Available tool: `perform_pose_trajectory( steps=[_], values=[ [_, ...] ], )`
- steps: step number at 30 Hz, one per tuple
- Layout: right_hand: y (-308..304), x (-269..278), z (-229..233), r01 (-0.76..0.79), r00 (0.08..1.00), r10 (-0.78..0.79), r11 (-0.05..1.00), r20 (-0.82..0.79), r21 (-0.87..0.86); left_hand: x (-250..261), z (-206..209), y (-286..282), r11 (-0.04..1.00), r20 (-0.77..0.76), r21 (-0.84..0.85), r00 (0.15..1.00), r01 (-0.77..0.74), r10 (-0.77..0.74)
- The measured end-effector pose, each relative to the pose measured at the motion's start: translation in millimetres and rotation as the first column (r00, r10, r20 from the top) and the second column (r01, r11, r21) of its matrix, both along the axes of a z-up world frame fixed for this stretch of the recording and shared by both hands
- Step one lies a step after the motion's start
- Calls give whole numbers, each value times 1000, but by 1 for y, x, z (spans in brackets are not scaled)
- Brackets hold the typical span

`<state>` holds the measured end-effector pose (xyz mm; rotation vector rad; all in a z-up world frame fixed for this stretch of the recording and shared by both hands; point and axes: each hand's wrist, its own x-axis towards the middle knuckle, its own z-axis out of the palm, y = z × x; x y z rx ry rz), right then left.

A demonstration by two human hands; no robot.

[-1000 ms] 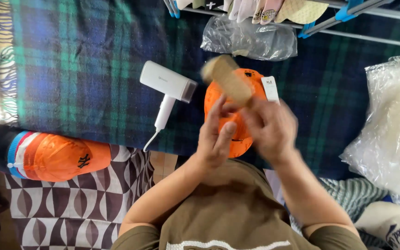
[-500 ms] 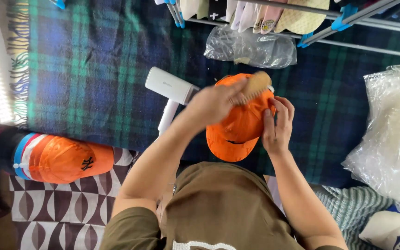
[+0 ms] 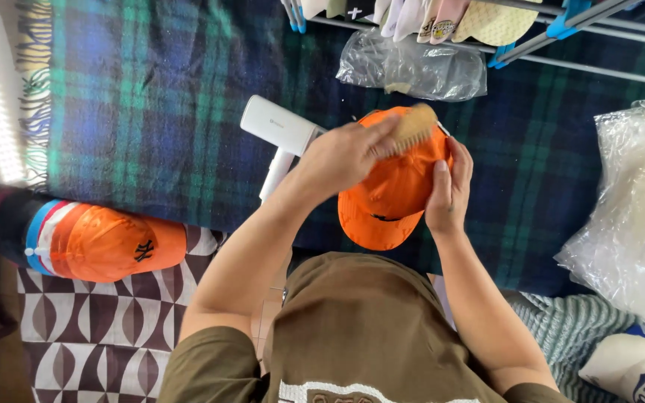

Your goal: Steaming and brushing a baseball cap to clean and reshape it on a work surface.

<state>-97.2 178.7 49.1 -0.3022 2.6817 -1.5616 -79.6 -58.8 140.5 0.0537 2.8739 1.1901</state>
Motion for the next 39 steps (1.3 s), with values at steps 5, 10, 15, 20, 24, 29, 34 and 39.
perform_pose_trajectory(
  steps=[5,10,15,20,24,29,34,39],
  values=[
    [-1,-3,1,33,998,-32,999,50,-23,11,-147,-40,944,389,101,885,-315,254],
    [-8,2,7,81,992,-74,995,98,-65,56,-72,2,811,458,199,784,-550,419],
    [-3,3,5,90,991,-84,995,102,-52,78,-97,43,717,-63,575,852,-395,519],
    [-2,6,14,102,987,-96,994,130,-43,103,-119,19,729,369,260,763,-633,531],
    [-4,4,7,121,986,-115,992,123,-40,106,-81,44,660,61,430,749,-616,660],
    [-8,6,15,109,985,-100,992,138,-66,118,-126,34,651,316,340,735,-678,600],
    [-5,7,11,148,974,-130,985,185,-89,95,-66,33,793,-207,346,784,-501,585],
    [-3,4,5,138,981,-126,988,148,-70,16,-33,27,948,-214,-277,972,-158,99]
  ],
)
